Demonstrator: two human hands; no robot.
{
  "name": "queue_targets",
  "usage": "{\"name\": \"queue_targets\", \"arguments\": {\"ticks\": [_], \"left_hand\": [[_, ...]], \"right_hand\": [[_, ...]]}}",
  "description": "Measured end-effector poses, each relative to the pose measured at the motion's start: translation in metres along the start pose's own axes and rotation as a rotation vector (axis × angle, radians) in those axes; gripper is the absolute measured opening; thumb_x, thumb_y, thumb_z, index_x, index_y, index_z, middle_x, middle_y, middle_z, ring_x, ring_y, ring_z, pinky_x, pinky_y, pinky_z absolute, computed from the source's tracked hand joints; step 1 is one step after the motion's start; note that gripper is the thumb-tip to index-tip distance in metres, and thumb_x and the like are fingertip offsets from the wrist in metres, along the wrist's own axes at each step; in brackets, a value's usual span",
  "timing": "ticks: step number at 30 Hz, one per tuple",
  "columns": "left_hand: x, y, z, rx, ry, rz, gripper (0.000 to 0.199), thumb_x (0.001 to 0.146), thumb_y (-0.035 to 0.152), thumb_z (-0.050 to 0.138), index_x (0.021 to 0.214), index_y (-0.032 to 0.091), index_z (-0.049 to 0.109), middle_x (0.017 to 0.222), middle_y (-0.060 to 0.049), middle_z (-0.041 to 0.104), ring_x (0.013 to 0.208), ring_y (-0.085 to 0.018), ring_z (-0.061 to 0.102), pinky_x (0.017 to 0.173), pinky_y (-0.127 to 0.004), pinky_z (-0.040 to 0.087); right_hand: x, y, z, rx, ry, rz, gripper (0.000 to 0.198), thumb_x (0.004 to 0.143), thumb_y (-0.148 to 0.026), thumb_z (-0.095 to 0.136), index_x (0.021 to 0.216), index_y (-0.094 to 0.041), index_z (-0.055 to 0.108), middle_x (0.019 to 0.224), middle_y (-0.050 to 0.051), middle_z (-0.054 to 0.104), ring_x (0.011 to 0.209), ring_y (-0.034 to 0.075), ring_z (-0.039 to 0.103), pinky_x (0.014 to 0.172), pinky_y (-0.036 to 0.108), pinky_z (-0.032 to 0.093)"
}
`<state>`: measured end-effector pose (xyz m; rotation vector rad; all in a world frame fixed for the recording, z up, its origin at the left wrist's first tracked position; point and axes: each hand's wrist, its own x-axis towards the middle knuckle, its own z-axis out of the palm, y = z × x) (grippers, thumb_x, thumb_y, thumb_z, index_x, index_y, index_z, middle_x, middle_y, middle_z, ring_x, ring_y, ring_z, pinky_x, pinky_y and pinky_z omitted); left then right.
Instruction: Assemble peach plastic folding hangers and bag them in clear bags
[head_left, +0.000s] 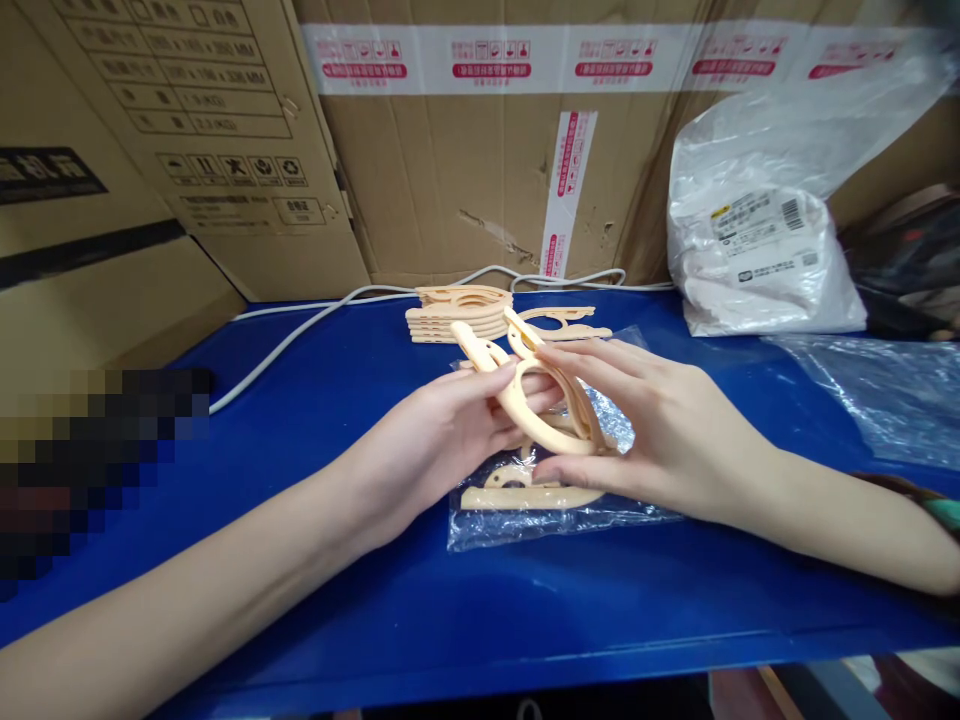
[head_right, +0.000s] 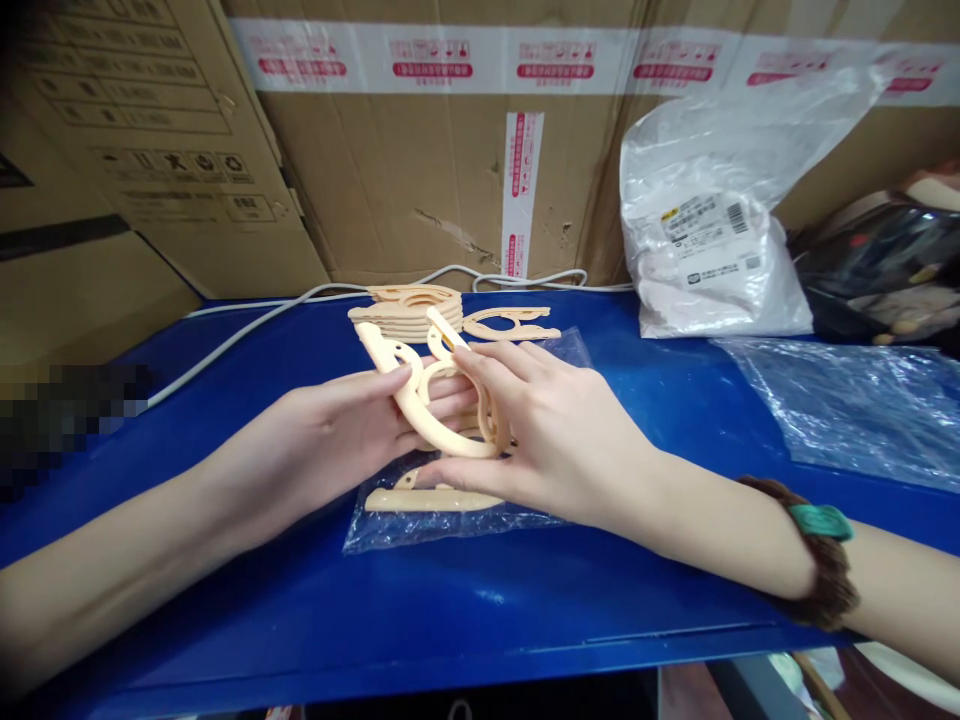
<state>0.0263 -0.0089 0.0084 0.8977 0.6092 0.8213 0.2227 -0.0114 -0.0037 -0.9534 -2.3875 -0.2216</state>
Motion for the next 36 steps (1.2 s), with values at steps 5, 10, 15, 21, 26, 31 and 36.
{"name": "queue_targets", "arguments": {"ticks": [5, 10, 15, 21, 26, 31, 36], "left_hand": [[-0.003, 0.002, -0.003, 0.042, -0.043, 0.013, 0.025, 0.096, 0.024, 0.051, 0.106, 0.015, 0.071, 0.114, -0.01, 0.073, 0.117, -0.025, 0.063, 0.101, -0.036, 0.049], [-0.004, 0.008, -0.015, 0.232, 0.055, -0.003, 0.019, 0.088, 0.029, 0.066, 0.099, 0.015, 0.074, 0.101, -0.009, 0.076, 0.093, -0.021, 0.07, 0.085, -0.03, 0.053], [-0.003, 0.005, -0.018, 0.328, 0.091, -0.06, 0.026, 0.081, 0.018, 0.073, 0.107, 0.014, 0.072, 0.093, -0.007, 0.077, 0.073, -0.013, 0.069, 0.068, -0.021, 0.05], [-0.005, 0.004, -0.015, 0.307, 0.096, -0.048, 0.024, 0.082, 0.018, 0.07, 0.106, 0.014, 0.071, 0.093, -0.008, 0.077, 0.076, -0.015, 0.071, 0.069, -0.021, 0.052], [-0.002, 0.005, -0.016, 0.184, 0.11, -0.044, 0.024, 0.089, 0.027, 0.059, 0.104, 0.013, 0.071, 0.1, -0.013, 0.076, 0.086, -0.022, 0.072, 0.077, -0.03, 0.057], [0.003, 0.0, -0.021, 0.166, 0.072, -0.032, 0.025, 0.095, 0.024, 0.052, 0.109, 0.012, 0.069, 0.105, -0.014, 0.075, 0.092, -0.024, 0.072, 0.087, -0.036, 0.057], [0.004, 0.002, -0.02, 0.141, 0.066, -0.047, 0.03, 0.097, 0.028, 0.046, 0.111, 0.012, 0.067, 0.106, -0.014, 0.075, 0.091, -0.023, 0.072, 0.084, -0.035, 0.058]], "right_hand": [[0.0, 0.003, -0.002, 0.05, -0.088, -0.033, 0.062, 0.086, -0.034, 0.065, 0.141, -0.012, 0.045, 0.139, 0.018, 0.056, 0.124, 0.03, 0.056, 0.096, 0.045, 0.052], [0.001, 0.015, -0.01, 0.134, -0.195, -0.171, 0.062, 0.086, -0.019, 0.061, 0.144, -0.014, 0.038, 0.139, 0.019, 0.051, 0.131, 0.03, 0.046, 0.102, 0.045, 0.046], [-0.001, 0.015, -0.006, 0.17, -0.215, -0.16, 0.066, 0.087, -0.046, 0.066, 0.141, -0.018, 0.043, 0.134, 0.017, 0.054, 0.122, 0.029, 0.053, 0.095, 0.043, 0.048], [-0.002, 0.014, -0.001, 0.195, -0.226, -0.157, 0.076, 0.082, -0.063, 0.064, 0.14, -0.019, 0.043, 0.14, 0.018, 0.051, 0.124, 0.03, 0.051, 0.095, 0.045, 0.047], [-0.003, 0.014, -0.001, 0.208, -0.189, -0.153, 0.065, 0.089, -0.055, 0.06, 0.138, -0.018, 0.044, 0.136, 0.018, 0.054, 0.122, 0.029, 0.053, 0.095, 0.043, 0.047], [-0.004, 0.012, 0.0, 0.119, -0.151, -0.165, 0.063, 0.09, -0.051, 0.06, 0.14, -0.017, 0.044, 0.134, 0.019, 0.056, 0.12, 0.03, 0.055, 0.091, 0.045, 0.048], [-0.004, 0.009, 0.0, 0.041, -0.155, -0.192, 0.079, 0.084, -0.064, 0.061, 0.141, -0.012, 0.044, 0.137, 0.022, 0.053, 0.123, 0.032, 0.052, 0.093, 0.047, 0.046]]}}
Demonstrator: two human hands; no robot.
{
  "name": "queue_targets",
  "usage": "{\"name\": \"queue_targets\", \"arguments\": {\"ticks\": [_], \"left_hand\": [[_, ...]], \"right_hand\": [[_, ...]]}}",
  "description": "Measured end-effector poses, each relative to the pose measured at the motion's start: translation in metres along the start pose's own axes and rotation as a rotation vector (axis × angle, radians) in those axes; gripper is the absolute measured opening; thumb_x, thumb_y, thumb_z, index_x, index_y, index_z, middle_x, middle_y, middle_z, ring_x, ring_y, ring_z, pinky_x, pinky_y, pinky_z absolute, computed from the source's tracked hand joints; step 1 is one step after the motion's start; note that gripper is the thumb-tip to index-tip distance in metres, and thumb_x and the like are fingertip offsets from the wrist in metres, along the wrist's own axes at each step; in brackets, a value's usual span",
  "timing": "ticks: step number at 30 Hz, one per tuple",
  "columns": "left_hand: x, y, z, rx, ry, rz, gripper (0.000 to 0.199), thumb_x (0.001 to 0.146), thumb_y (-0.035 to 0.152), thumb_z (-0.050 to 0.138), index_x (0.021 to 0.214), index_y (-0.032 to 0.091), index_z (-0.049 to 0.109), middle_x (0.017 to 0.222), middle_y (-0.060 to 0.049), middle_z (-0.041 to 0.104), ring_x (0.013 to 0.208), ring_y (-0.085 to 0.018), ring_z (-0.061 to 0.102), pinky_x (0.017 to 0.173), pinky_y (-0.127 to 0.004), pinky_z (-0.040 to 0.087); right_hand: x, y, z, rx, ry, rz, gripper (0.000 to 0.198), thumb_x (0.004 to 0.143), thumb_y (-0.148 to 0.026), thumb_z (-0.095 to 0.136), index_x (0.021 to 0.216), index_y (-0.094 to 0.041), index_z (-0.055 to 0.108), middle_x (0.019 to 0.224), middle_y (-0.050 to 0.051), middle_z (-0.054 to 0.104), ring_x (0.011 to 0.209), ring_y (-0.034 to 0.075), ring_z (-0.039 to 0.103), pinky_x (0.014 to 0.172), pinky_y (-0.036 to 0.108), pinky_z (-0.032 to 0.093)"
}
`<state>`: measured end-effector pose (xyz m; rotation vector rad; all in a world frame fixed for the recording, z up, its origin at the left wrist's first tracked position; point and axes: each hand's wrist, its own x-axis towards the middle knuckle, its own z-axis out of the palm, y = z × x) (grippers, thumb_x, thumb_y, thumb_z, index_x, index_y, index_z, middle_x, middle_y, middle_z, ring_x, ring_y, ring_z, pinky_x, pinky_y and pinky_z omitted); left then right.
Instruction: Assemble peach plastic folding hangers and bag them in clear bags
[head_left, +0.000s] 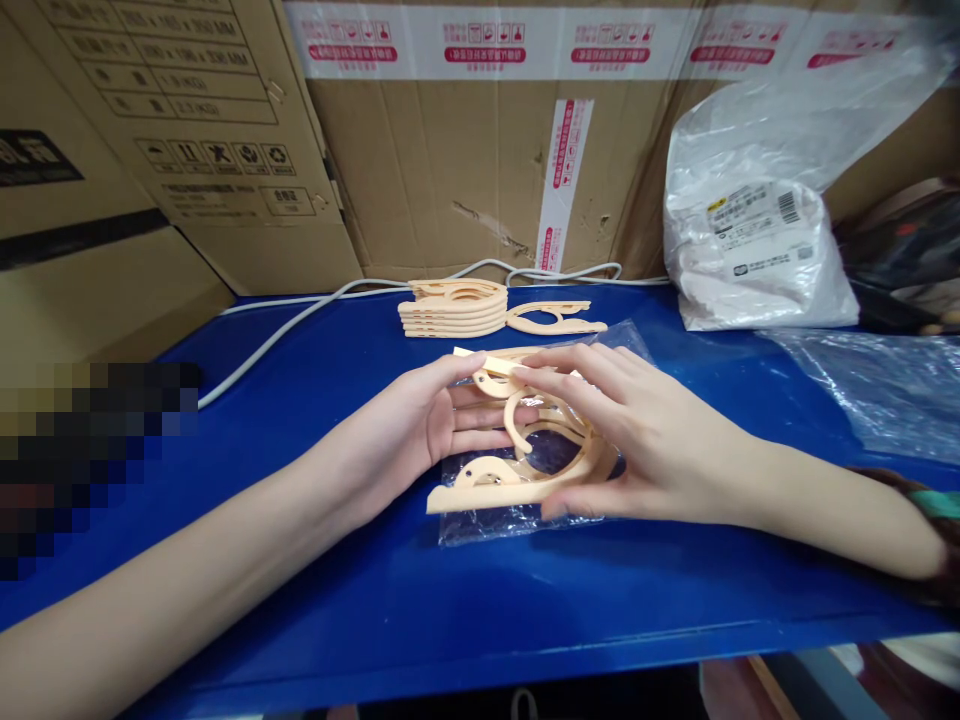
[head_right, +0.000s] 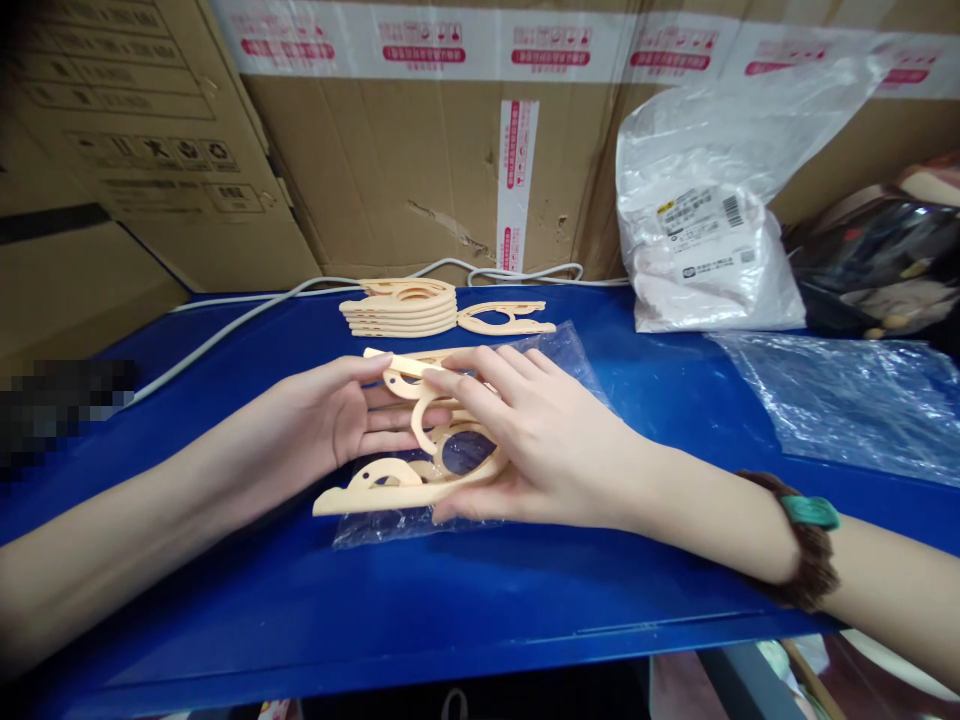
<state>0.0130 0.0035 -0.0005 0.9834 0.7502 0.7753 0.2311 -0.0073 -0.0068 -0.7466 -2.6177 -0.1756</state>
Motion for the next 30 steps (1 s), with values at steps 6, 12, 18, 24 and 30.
{"name": "queue_targets", "arguments": {"ticks": [6, 12, 18, 24, 30], "left_hand": [[-0.0018, 0.0022, 0.0045, -0.034, 0.046, -0.026, 0.032, 0.097, 0.028, 0.043, 0.113, 0.012, 0.065, 0.108, -0.014, 0.073, 0.089, -0.022, 0.071, 0.079, -0.033, 0.058], [-0.0033, 0.0018, 0.0055, -0.048, 0.019, -0.067, 0.034, 0.094, 0.029, 0.047, 0.121, 0.016, 0.063, 0.116, -0.012, 0.071, 0.099, -0.024, 0.069, 0.078, -0.033, 0.056], [-0.0051, -0.0002, 0.001, 0.008, -0.024, -0.018, 0.029, 0.094, 0.031, 0.051, 0.115, 0.019, 0.067, 0.12, -0.01, 0.07, 0.101, -0.022, 0.068, 0.081, -0.03, 0.055], [-0.0079, -0.0015, -0.0013, 0.384, 0.178, 0.087, 0.023, 0.077, 0.03, 0.077, 0.093, 0.018, 0.065, 0.087, -0.003, 0.074, 0.075, -0.015, 0.069, 0.063, -0.02, 0.051], [-0.0053, -0.0006, -0.0004, 0.529, 0.246, 0.137, 0.03, 0.074, 0.037, 0.078, 0.088, 0.018, 0.059, 0.067, 0.001, 0.067, 0.055, -0.011, 0.059, 0.047, -0.018, 0.045]], "right_hand": [[0.0, -0.0039, 0.0006, -0.077, 0.034, -0.013, 0.073, 0.084, -0.053, 0.065, 0.137, -0.007, 0.047, 0.133, 0.023, 0.056, 0.119, 0.031, 0.054, 0.091, 0.046, 0.046], [-0.0008, -0.0031, 0.0023, -0.162, 0.1, -0.074, 0.069, 0.088, -0.052, 0.06, 0.138, -0.006, 0.047, 0.121, 0.022, 0.063, 0.108, 0.033, 0.058, 0.084, 0.047, 0.047], [-0.0004, -0.0026, 0.0025, -0.191, 0.098, -0.071, 0.066, 0.089, -0.049, 0.058, 0.136, -0.004, 0.049, 0.118, 0.021, 0.064, 0.105, 0.031, 0.058, 0.082, 0.044, 0.047], [0.0004, -0.0049, -0.0016, -0.205, 0.074, -0.076, 0.062, 0.087, -0.045, 0.06, 0.133, -0.003, 0.052, 0.123, 0.022, 0.063, 0.106, 0.032, 0.057, 0.083, 0.045, 0.046], [0.0009, -0.0086, -0.0055, -0.141, 0.037, -0.053, 0.06, 0.089, -0.038, 0.057, 0.139, -0.007, 0.046, 0.13, 0.021, 0.058, 0.115, 0.031, 0.055, 0.088, 0.045, 0.043]]}}
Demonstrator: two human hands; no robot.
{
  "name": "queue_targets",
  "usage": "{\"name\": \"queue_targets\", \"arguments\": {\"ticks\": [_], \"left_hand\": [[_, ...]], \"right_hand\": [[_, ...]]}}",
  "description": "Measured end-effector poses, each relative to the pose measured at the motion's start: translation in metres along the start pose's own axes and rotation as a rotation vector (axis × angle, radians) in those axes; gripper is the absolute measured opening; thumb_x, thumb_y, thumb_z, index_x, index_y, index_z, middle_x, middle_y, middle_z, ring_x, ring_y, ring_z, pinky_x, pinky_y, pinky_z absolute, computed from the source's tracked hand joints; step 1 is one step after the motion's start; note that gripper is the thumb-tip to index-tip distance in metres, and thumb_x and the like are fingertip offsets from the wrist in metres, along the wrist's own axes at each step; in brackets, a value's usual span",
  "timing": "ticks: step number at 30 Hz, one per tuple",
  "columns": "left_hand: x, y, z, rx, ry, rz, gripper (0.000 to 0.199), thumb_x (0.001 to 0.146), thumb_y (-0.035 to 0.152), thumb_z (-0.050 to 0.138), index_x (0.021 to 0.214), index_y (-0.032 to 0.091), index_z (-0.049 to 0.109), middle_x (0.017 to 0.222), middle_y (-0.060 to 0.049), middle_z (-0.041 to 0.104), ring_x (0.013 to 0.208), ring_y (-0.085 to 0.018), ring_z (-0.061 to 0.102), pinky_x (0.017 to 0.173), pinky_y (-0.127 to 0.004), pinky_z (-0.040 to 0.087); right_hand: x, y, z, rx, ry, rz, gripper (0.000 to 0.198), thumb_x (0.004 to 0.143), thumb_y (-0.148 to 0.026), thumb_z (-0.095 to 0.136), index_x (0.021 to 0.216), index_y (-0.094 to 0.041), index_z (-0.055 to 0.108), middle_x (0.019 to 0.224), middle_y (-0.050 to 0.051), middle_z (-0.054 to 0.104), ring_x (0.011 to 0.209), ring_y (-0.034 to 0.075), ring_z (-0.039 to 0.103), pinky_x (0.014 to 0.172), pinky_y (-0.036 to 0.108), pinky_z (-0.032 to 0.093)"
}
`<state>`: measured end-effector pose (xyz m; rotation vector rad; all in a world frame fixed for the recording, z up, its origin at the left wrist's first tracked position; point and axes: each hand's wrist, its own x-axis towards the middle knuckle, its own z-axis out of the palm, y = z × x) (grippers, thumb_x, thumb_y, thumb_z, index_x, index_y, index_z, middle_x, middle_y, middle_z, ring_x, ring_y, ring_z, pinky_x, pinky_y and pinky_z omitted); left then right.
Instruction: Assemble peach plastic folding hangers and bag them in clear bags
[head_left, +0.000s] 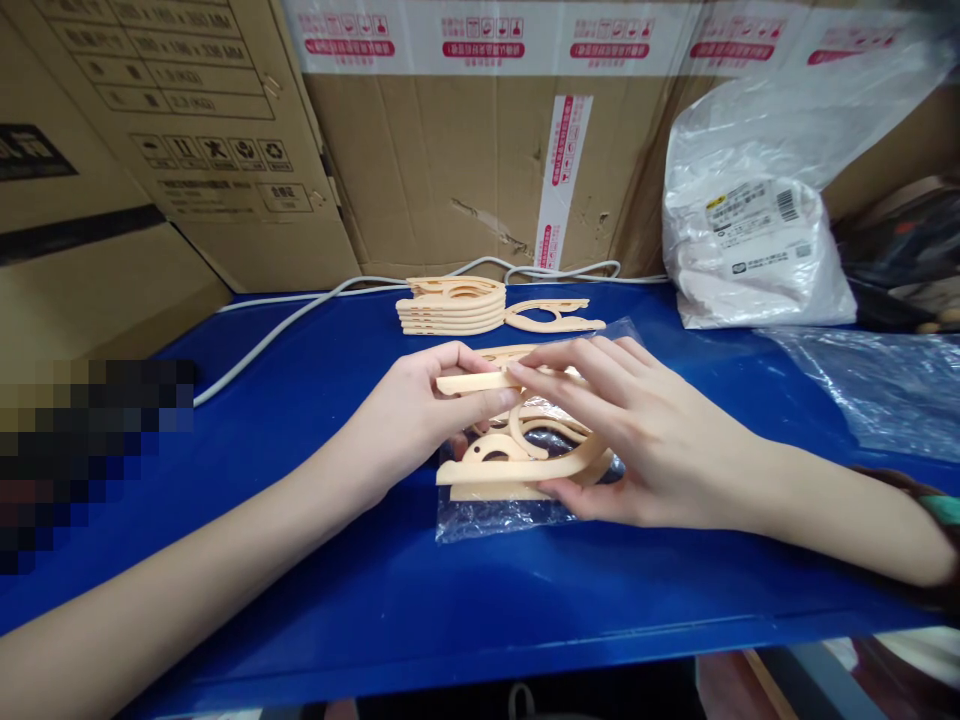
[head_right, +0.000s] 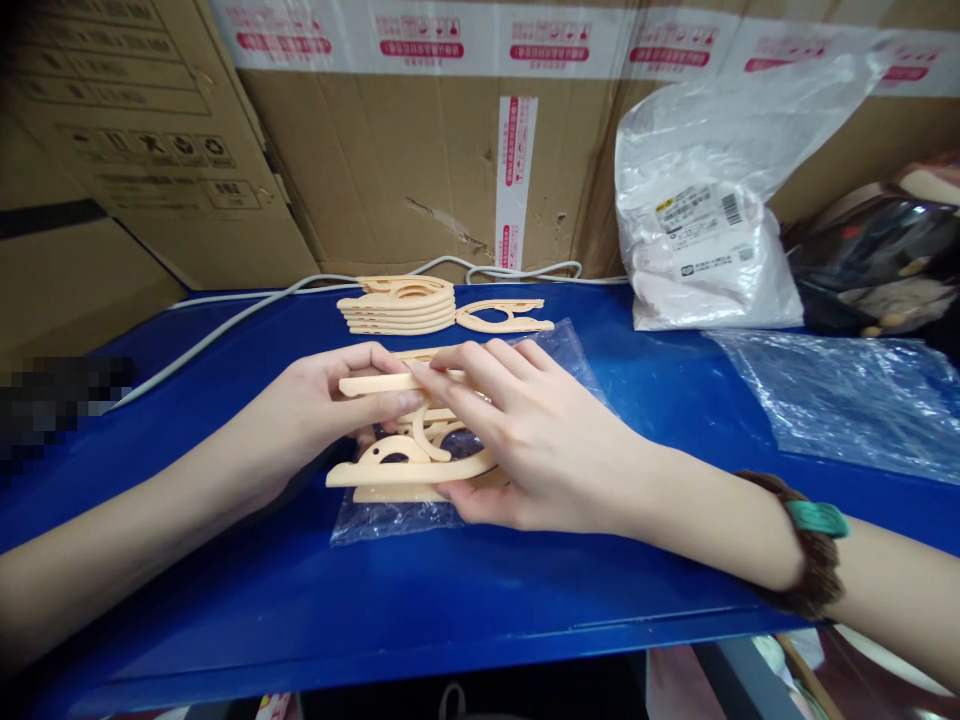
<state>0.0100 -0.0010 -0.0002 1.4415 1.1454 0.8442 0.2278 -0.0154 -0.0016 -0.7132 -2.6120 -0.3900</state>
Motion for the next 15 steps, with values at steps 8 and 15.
{"name": "queue_targets", "arguments": {"ticks": [8, 15], "left_hand": [[0.001, -0.001, 0.005, 0.231, 0.032, 0.235, 0.024, 0.075, 0.029, 0.074, 0.086, 0.019, 0.056, 0.082, 0.002, 0.07, 0.065, -0.012, 0.065, 0.057, -0.02, 0.051], [-0.001, 0.002, -0.015, 0.612, -0.013, 0.472, 0.048, 0.088, 0.053, 0.061, 0.126, 0.024, 0.054, 0.133, -0.005, 0.058, 0.12, -0.025, 0.057, 0.097, -0.035, 0.051]], "right_hand": [[0.002, -0.002, 0.0, 0.034, -0.042, 0.031, 0.061, 0.083, -0.03, 0.06, 0.14, -0.013, 0.047, 0.13, 0.016, 0.057, 0.116, 0.028, 0.053, 0.09, 0.043, 0.043], [-0.014, 0.023, -0.029, 0.112, -0.118, 0.163, 0.077, 0.078, -0.039, 0.067, 0.148, -0.021, 0.037, 0.129, 0.012, 0.054, 0.116, 0.03, 0.05, 0.093, 0.047, 0.047]]}}
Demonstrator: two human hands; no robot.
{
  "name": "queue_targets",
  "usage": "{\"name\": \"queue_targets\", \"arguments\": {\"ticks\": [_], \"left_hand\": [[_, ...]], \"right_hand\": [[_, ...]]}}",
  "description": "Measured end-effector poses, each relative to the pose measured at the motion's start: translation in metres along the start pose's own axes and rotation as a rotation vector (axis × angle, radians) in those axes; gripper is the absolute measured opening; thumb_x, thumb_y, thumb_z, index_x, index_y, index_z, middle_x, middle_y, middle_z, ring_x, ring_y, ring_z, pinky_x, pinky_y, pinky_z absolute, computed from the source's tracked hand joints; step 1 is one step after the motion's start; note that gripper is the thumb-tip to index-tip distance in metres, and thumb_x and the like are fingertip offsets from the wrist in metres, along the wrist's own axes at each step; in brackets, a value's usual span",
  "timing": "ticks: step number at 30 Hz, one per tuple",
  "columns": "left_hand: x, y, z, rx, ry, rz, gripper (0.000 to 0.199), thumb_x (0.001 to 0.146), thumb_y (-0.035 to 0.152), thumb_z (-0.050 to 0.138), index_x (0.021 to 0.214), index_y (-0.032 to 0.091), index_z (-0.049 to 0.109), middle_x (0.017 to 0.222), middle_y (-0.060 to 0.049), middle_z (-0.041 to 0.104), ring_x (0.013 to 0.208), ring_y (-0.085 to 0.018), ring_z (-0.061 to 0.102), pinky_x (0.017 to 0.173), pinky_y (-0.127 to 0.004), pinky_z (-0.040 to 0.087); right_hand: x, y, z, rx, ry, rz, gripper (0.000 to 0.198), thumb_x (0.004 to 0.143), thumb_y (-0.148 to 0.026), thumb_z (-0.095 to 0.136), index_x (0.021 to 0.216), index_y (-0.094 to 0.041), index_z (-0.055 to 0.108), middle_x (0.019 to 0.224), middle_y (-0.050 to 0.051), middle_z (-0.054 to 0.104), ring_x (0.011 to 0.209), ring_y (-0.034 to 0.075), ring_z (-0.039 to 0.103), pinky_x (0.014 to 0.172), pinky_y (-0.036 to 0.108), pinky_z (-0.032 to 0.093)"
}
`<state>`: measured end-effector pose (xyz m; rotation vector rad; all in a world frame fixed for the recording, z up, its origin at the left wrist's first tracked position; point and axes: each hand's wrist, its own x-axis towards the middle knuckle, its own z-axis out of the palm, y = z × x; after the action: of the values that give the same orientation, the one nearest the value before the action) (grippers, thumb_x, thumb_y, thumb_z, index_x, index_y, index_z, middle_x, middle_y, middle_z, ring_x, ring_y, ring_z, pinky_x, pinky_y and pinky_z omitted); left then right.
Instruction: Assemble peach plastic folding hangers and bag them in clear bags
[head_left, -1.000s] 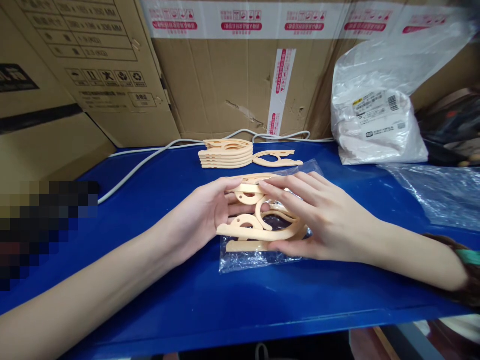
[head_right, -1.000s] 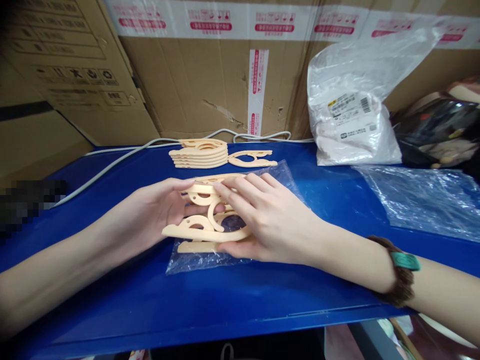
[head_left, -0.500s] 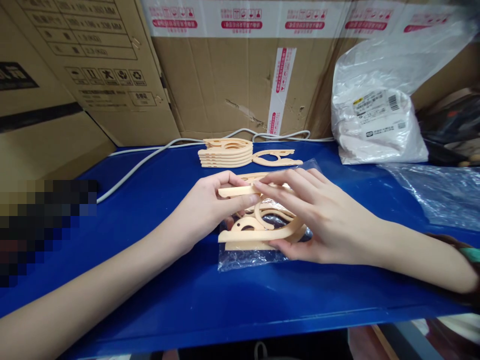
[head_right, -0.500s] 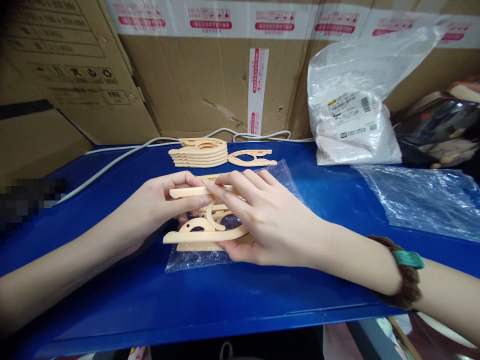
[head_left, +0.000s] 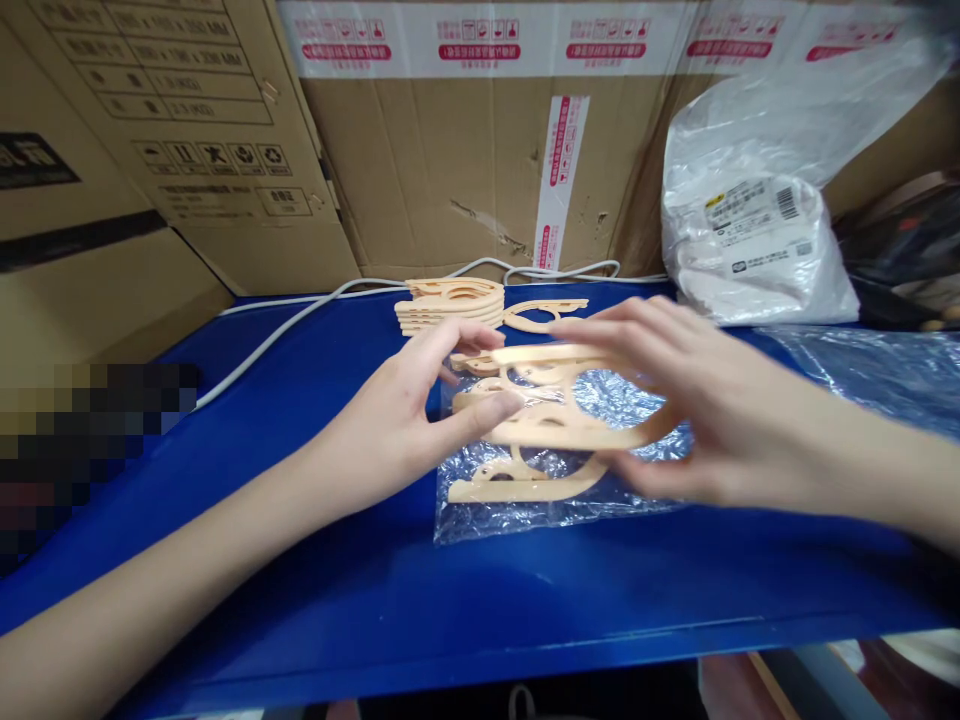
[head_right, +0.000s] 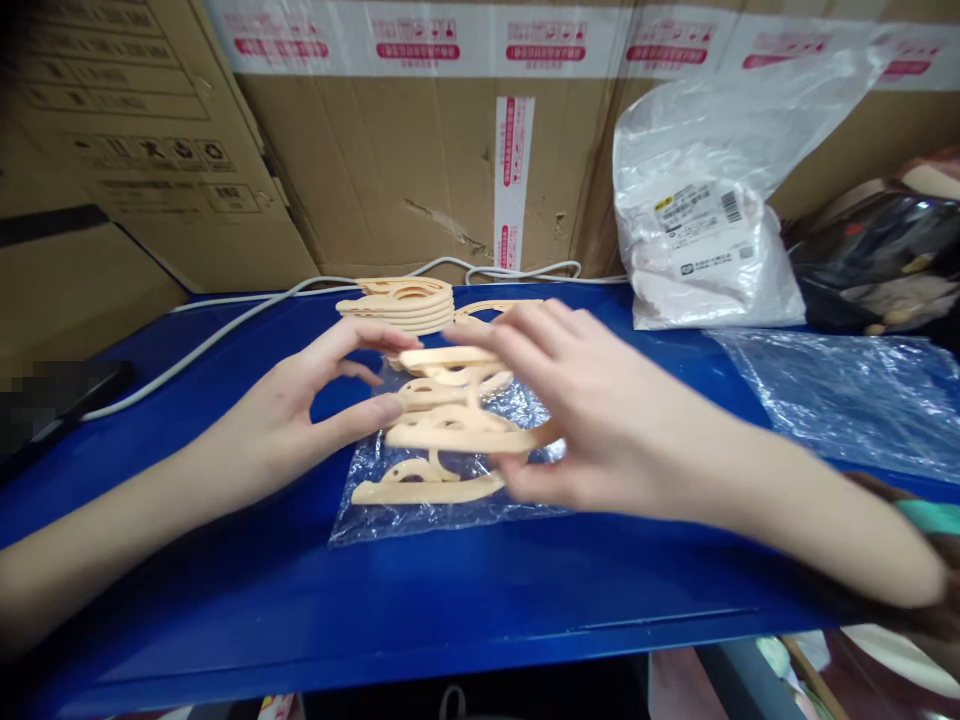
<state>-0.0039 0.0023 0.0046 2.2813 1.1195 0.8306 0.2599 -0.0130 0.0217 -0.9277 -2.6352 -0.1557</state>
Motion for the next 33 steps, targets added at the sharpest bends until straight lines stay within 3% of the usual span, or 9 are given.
{"name": "queue_targets", "arguments": {"ticks": [2, 5, 9, 13, 16, 20, 23, 29, 33], "left_hand": [[-0.002, -0.006, -0.012, 0.105, -0.158, 0.046, 0.073, 0.084, 0.058, 0.065, 0.146, 0.029, 0.038, 0.156, -0.005, 0.036, 0.141, -0.031, 0.037, 0.115, -0.043, 0.036], [-0.005, -0.016, -0.027, 0.257, -0.425, 0.022, 0.112, 0.07, 0.065, 0.075, 0.157, 0.037, 0.009, 0.167, -0.001, 0.005, 0.15, -0.04, 0.01, 0.12, -0.053, 0.023], [-0.009, -0.025, -0.031, 0.334, -0.593, -0.044, 0.12, 0.07, 0.068, 0.072, 0.156, 0.04, -0.005, 0.166, 0.001, -0.006, 0.15, -0.042, 0.002, 0.119, -0.059, 0.021], [-0.008, -0.023, -0.029, 0.327, -0.64, -0.09, 0.117, 0.07, 0.068, 0.073, 0.157, 0.041, -0.001, 0.166, 0.003, -0.008, 0.15, -0.04, 0.003, 0.119, -0.056, 0.023], [-0.006, -0.019, -0.03, 0.341, -0.658, -0.138, 0.116, 0.07, 0.07, 0.07, 0.157, 0.038, 0.0, 0.165, 0.003, -0.008, 0.15, -0.039, 0.002, 0.12, -0.056, 0.02], [-0.006, -0.021, -0.033, 0.362, -0.654, -0.146, 0.112, 0.074, 0.072, 0.066, 0.156, 0.04, -0.002, 0.165, 0.007, -0.01, 0.151, -0.037, -0.001, 0.12, -0.054, 0.018], [-0.006, -0.025, -0.033, 0.356, -0.641, -0.134, 0.112, 0.074, 0.071, 0.067, 0.156, 0.042, -0.004, 0.165, 0.008, -0.01, 0.151, -0.036, 0.001, 0.121, -0.053, 0.019], [-0.005, -0.023, -0.032, 0.326, -0.632, -0.151, 0.119, 0.071, 0.069, 0.071, 0.157, 0.037, -0.004, 0.166, 0.002, -0.005, 0.15, -0.038, 0.004, 0.121, -0.051, 0.02], [-0.006, -0.024, -0.032, 0.328, -0.635, -0.136, 0.116, 0.072, 0.069, 0.069, 0.156, 0.038, -0.004, 0.166, 0.002, -0.006, 0.15, -0.037, 0.004, 0.121, -0.051, 0.021]], "right_hand": [[-0.01, 0.021, -0.015, 0.032, -0.036, 0.11, 0.074, 0.08, -0.044, 0.065, 0.147, -0.026, 0.038, 0.123, 0.009, 0.056, 0.113, 0.031, 0.053, 0.087, 0.046, 0.051], [-0.027, 0.053, -0.033, 0.017, -0.101, 0.268, 0.071, 0.08, -0.052, 0.063, 0.143, -0.03, 0.04, 0.129, 0.01, 0.056, 0.115, 0.034, 0.055, 0.085, 0.048, 0.051], [-0.042, 0.078, -0.045, -0.065, -0.243, 0.401, 0.068, 0.081, -0.054, 0.06, 0.141, -0.029, 0.04, 0.132, 0.014, 0.056, 0.12, 0.038, 0.053, 0.096, 0.059, 0.043], [-0.045, 0.082, -0.042, -0.053, -0.296, 0.407, 0.063, 0.076, -0.053, 0.063, 0.133, -0.029, 0.048, 0.123, 0.013, 0.063, 0.116, 0.039, 0.056, 0.102, 0.067, 0.036], [-0.042, 0.077, -0.036, 0.036, -0.329, 0.376, 0.062, 0.073, -0.054, 0.065, 0.128, -0.029, 0.054, 0.123, 0.013, 0.064, 0.114, 0.04, 0.058, 0.101, 0.069, 0.037], [-0.038, 0.064, -0.03, 0.386, -0.429, 0.42, 0.063, 0.077, -0.049, 0.065, 0.135, -0.033, 0.048, 0.138, 0.011, 0.053, 0.115, 0.034, 0.062, 0.082, 0.047, 0.059], [-0.035, 0.056, -0.029, 0.599, -0.507, 0.492, 0.064, 0.076, -0.041, 0.068, 0.135, -0.034, 0.045, 0.143, 0.009, 0.048, 0.118, 0.031, 0.062, 0.068, 0.031, 0.064], [-0.029, 0.049, -0.03, 0.531, -0.422, 0.453, 0.06, 0.074, -0.04, 0.071, 0.13, -0.03, 0.052, 0.134, 0.008, 0.057, 0.115, 0.03, 0.062, 0.072, 0.028, 0.063], [-0.023, 0.042, -0.018, 0.448, -0.437, 0.343, 0.067, 0.075, -0.044, 0.073, 0.137, -0.028, 0.051, 0.125, 0.005, 0.064, 0.108, 0.027, 0.065, 0.086, 0.033, 0.058]]}}
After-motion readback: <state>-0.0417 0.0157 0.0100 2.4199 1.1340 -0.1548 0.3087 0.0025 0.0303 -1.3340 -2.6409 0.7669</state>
